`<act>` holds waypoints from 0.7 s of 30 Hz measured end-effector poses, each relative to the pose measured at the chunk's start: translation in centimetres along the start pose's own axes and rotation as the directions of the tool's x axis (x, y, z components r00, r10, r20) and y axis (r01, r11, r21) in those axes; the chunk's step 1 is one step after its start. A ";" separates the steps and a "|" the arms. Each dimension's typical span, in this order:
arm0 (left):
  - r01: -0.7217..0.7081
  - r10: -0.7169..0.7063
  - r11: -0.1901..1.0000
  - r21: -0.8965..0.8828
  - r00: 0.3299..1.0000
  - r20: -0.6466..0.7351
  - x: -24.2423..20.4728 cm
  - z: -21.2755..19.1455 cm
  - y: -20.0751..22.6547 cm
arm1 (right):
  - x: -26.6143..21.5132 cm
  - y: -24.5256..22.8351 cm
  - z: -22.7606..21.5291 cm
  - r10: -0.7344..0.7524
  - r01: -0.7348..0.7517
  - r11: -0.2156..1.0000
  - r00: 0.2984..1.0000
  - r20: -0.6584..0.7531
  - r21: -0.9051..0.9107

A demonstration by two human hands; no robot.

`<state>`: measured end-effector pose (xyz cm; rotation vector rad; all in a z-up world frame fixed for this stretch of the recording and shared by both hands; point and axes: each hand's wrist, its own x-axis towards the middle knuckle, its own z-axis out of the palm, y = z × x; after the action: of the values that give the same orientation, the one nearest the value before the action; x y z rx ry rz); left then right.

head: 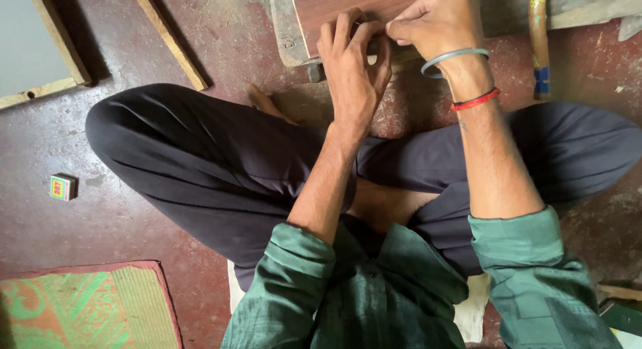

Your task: The person sits on the floor and assembles a wooden frame by attaching a wooden panel to a frame using a hammer and nails. The person repeatedly picks up nails, positions them, and hammers them into the wood to secure the panel.

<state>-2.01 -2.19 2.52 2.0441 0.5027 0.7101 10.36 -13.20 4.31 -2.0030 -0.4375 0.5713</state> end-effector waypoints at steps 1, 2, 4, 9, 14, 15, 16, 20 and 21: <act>-0.004 0.004 1.000 -0.006 1.000 0.004 -0.1 -0.1 -0.1 | 0.0 -0.1 0.2 0.014 -0.014 0.999 1.000 -0.004 -0.046; -0.008 0.008 1.000 -0.013 1.000 0.005 -0.1 -0.1 -0.1 | 0.0 -0.2 0.2 0.026 -0.026 0.995 1.000 -0.007 -0.092; -0.003 0.003 1.000 -0.014 1.000 0.006 0.0 -0.2 -0.2 | 0.1 -0.4 0.4 -0.002 0.001 0.997 1.000 -0.006 -0.080; -0.002 0.002 1.000 -0.010 1.000 0.003 0.2 -0.1 -0.4 | 0.0 -0.3 0.4 -0.033 0.030 0.991 0.999 -0.024 -0.130; 0.023 -0.023 1.000 0.004 1.000 0.010 0.2 0.1 -0.5 | -0.1 0.0 0.4 -0.025 0.024 0.999 0.999 -0.022 -0.024; 0.012 -0.012 1.000 0.004 1.000 -0.006 0.2 0.2 -0.5 | 0.0 0.1 0.4 -0.011 0.011 1.000 1.000 -0.022 -0.024; 0.001 -0.001 1.000 0.003 1.000 -0.022 0.2 0.3 -0.5 | 0.1 0.1 0.3 0.001 -0.002 1.000 1.000 -0.024 -0.024; 0.013 -0.013 1.000 0.010 0.999 -0.033 -0.2 0.5 -0.6 | -0.4 0.2 0.2 -0.080 0.079 0.993 0.997 -0.008 -0.085; 0.019 -0.018 1.000 0.014 1.000 -0.020 -0.5 0.4 -0.7 | -0.8 0.1 0.0 -0.080 0.080 0.996 0.997 -0.003 -0.029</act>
<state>-2.16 -2.37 1.64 2.0450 0.5386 0.7182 9.72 -13.60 4.40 -2.0046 -0.5236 0.5140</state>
